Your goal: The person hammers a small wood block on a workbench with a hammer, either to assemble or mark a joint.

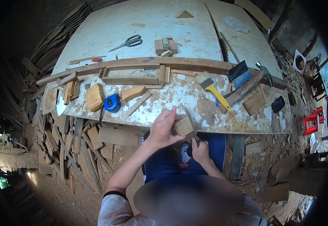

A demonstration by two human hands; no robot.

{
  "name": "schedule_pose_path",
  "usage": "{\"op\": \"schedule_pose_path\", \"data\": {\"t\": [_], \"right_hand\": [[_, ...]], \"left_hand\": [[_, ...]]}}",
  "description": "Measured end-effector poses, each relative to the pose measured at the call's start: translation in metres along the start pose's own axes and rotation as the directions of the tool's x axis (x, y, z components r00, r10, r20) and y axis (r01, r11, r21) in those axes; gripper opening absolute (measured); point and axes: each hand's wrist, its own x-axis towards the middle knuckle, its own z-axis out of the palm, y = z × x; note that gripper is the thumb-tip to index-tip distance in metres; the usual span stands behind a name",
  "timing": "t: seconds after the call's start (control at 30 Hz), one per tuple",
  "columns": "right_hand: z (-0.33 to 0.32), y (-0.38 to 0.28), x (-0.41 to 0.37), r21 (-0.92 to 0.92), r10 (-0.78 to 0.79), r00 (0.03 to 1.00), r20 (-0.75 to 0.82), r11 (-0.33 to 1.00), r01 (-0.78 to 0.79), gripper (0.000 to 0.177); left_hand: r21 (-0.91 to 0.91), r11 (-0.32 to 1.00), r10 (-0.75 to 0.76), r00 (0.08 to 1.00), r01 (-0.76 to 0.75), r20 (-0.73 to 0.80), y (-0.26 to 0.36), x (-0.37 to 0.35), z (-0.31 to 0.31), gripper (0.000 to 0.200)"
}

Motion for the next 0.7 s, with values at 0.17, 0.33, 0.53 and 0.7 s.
{"op": "schedule_pose_path", "data": {"t": [0.17, 0.33, 0.53, 0.7], "right_hand": [[0.003, -0.003, -0.008, 0.088, 0.073, 0.997, 0.033, 0.993, -0.075, 0.030], [-0.013, -0.043, 0.008, 0.009, 0.075, 0.995, 0.070, 0.997, -0.076, 0.030], [-0.001, -0.002, -0.007, 0.074, 0.064, 0.997, 0.035, 0.995, -0.067, 0.028], [-0.008, -0.015, -0.005, 0.073, 0.096, 0.994, 0.053, 0.992, -0.099, 0.029]], "left_hand": [[-0.023, 1.000, 0.007, 1.000, -0.007, -0.002, 0.000, -0.003, 0.002, 0.143], [-0.028, 1.000, -0.010, 1.000, 0.010, 0.000, 0.003, -0.014, 0.006, 0.144], [-0.010, 1.000, -0.017, 1.000, 0.017, -0.012, 0.001, -0.004, 0.003, 0.145], [0.022, 1.000, 0.011, 1.000, -0.011, 0.029, 0.003, -0.001, -0.001, 0.148]]}}
